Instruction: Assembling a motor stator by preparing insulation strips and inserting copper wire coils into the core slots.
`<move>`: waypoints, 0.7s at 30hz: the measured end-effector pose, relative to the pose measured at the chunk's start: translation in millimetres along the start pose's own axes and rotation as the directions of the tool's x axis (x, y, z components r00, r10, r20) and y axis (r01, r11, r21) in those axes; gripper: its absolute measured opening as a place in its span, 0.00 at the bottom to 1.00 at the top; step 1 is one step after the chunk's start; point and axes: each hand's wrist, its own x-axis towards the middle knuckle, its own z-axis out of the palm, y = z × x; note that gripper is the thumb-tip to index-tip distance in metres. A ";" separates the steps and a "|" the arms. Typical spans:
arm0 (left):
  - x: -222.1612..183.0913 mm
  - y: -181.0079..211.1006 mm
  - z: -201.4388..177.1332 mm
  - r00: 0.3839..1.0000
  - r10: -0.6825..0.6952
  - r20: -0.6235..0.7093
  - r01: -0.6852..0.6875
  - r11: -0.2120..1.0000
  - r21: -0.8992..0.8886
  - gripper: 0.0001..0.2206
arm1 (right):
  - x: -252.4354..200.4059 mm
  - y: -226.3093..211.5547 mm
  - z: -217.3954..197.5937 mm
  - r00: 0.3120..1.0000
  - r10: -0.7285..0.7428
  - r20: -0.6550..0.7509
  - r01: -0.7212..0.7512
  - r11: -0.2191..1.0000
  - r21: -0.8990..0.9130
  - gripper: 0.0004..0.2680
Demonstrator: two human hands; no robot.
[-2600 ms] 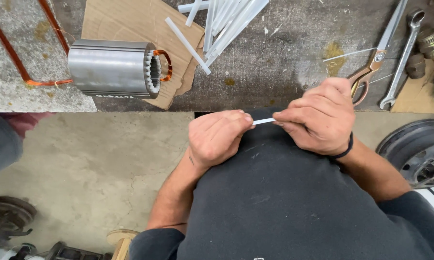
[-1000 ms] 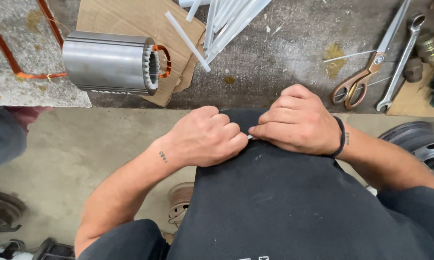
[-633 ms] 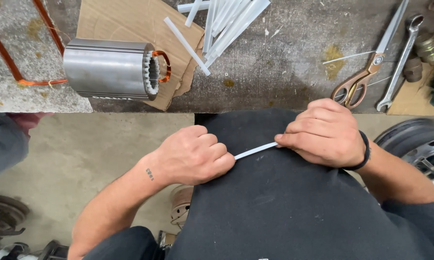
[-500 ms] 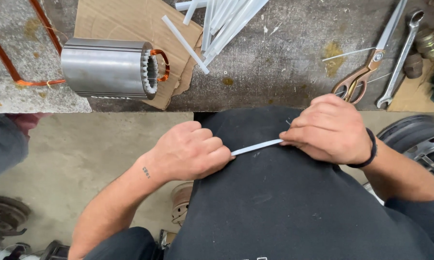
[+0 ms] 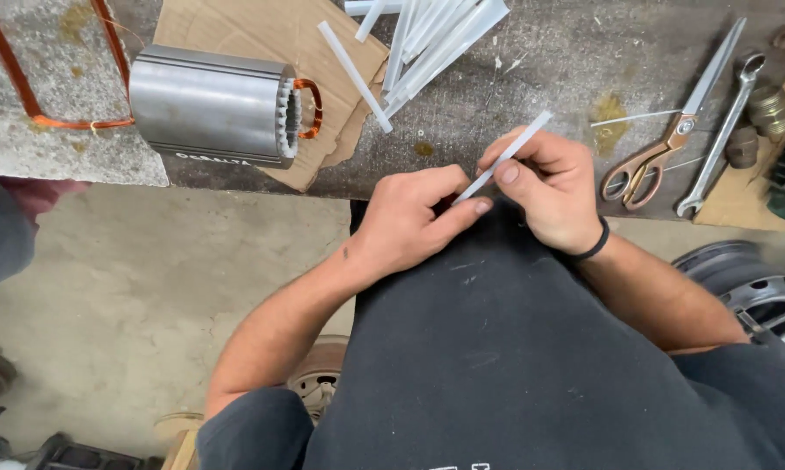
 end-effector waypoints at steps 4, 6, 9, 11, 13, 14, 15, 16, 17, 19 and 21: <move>4.7 7.8 -18.2 0.999 0.027 0.047 -0.032 0.992 0.118 0.24 | 15.1 -47.8 8.4 0.997 -0.033 0.063 0.041 0.991 -0.124 0.08; -0.8 1.6 -30.8 0.998 -0.018 -0.052 0.012 0.994 -0.106 0.31 | 21.6 -66.5 6.2 0.951 -0.017 0.307 0.145 0.905 -0.400 0.07; 0.6 12.4 -36.3 0.990 0.120 -0.070 -0.132 0.971 -0.200 0.21 | 24.3 -62.5 4.8 0.883 -0.055 0.465 0.323 0.791 -0.519 0.06; -0.2 13.6 -31.8 0.986 0.137 -0.092 -0.150 0.975 -0.163 0.15 | 23.7 -66.9 4.9 0.886 -0.072 0.457 0.347 0.757 -0.554 0.06; 0.2 13.5 -29.3 0.982 0.155 -0.104 -0.167 0.978 -0.125 0.08 | 22.1 -69.5 3.0 0.893 -0.090 0.441 0.364 0.721 -0.589 0.06; -0.9 12.6 -27.8 0.986 0.114 -0.119 -0.130 0.982 -0.137 0.07 | 19.1 -69.7 1.4 0.907 -0.122 0.404 0.377 0.664 -0.645 0.06; -1.8 11.7 -26.2 0.988 0.074 -0.134 -0.094 0.984 -0.149 0.07 | 16.2 -69.8 -0.4 0.917 -0.157 0.368 0.384 0.604 -0.699 0.05; -1.6 14.7 -25.8 0.989 0.076 -0.128 -0.095 0.985 -0.146 0.07 | 14.0 -72.7 0.9 0.918 -0.160 0.362 0.381 0.604 -0.700 0.05; -1.3 17.6 -25.5 0.993 0.058 -0.101 -0.068 0.993 -0.097 0.06 | 11.9 -75.5 2.2 0.917 -0.177 0.358 0.398 0.474 -0.785 0.06; -3.3 19.7 -22.8 0.997 0.034 -0.063 -0.037 0.998 -0.049 0.04 | 6.5 -75.7 5.7 0.919 -0.189 0.346 0.392 0.339 -0.855 0.07; -2.8 17.9 -19.1 0.997 0.035 -0.073 -0.034 0.999 0.011 0.08 | 6.0 -71.6 7.4 0.890 -0.309 0.335 0.430 0.324 -0.843 0.06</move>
